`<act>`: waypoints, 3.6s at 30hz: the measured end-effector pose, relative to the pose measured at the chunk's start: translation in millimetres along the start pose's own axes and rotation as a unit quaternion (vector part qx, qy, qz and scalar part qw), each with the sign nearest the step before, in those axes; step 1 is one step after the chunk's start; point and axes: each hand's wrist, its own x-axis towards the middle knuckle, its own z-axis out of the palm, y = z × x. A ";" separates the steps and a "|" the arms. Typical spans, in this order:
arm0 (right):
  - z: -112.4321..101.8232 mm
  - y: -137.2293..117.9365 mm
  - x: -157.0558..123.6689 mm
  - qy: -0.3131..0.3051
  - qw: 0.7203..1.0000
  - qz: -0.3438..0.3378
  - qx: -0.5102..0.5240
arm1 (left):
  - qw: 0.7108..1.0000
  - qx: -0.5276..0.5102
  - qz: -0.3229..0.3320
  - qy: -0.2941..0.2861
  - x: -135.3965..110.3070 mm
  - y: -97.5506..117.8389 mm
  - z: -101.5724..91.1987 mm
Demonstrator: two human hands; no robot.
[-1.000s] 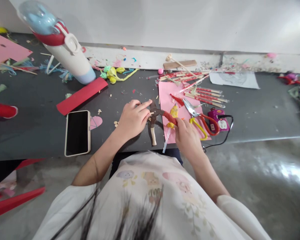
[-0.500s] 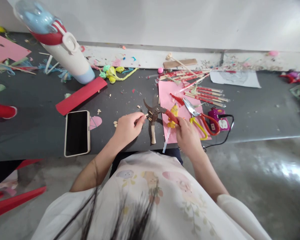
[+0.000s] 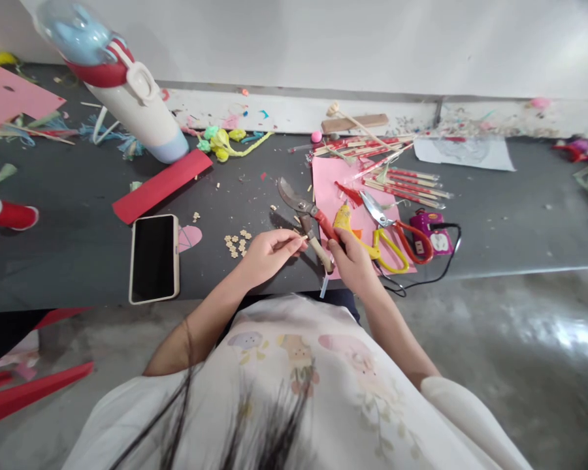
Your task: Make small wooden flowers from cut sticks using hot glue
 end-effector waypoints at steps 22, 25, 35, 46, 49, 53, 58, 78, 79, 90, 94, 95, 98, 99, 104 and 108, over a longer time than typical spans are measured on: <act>5.4 -17.0 -6.7 -0.032 0.999 0.021 -0.006 | 0.999 0.017 0.031 0.014 -5.0 0.7 5.3; 7.1 -14.3 -7.2 -0.031 0.999 0.024 -0.022 | 0.999 0.034 0.036 0.003 -5.0 -3.5 7.5; 5.8 -8.4 -8.7 -0.037 0.999 -0.002 -0.035 | 0.998 0.042 0.052 0.001 -9.1 5.7 4.6; -1.0 -18.9 -13.1 -0.078 0.995 -0.068 0.007 | 0.995 0.054 0.077 -0.013 -11.4 12.4 3.9; -1.0 -17.1 -10.7 -0.097 0.993 -0.063 0.003 | 0.995 0.056 0.078 -0.011 -10.7 15.2 5.5; -1.5 -13.3 -8.9 -0.123 0.991 -0.049 0.035 | 0.996 0.047 0.069 -0.015 -10.7 17.2 6.8; -8.8 -9.0 -11.1 -0.112 0.991 -0.035 0.058 | 0.999 0.027 0.032 0.009 -12.0 20.0 -5.4; -25.6 -7.5 -24.4 -0.144 0.980 -0.137 0.029 | 0.965 0.052 0.140 0.217 8.1 29.3 -35.9; -25.6 -7.7 -24.3 -0.144 0.979 -0.140 0.029 | 0.963 0.060 0.142 0.219 7.6 30.2 -36.2; -24.9 -11.4 -23.7 -0.149 0.980 -0.129 0.018 | 0.958 0.092 0.162 0.218 5.9 31.1 -37.0; -24.6 -13.6 -23.6 -0.155 0.981 -0.120 0.017 | 0.955 0.114 0.171 0.215 5.2 33.1 -38.1; -24.4 -13.9 -23.7 -0.155 0.981 -0.119 0.018 | 0.955 0.119 0.171 0.213 4.8 33.8 -38.2; -23.7 -13.9 -24.2 -0.161 0.980 -0.118 0.028 | 0.957 0.129 0.156 0.210 3.4 35.6 -38.4; -23.4 -13.9 -24.4 -0.165 0.979 -0.116 0.033 | 0.957 0.132 0.149 0.211 2.8 36.0 -38.5; -22.4 -13.6 -24.3 -0.166 0.979 -0.116 0.034 | 0.956 0.151 0.132 0.214 0.7 36.6 -39.2; -22.3 -13.6 -24.0 -0.164 0.979 -0.118 0.035 | 0.954 0.166 0.137 0.206 0.3 36.3 -40.4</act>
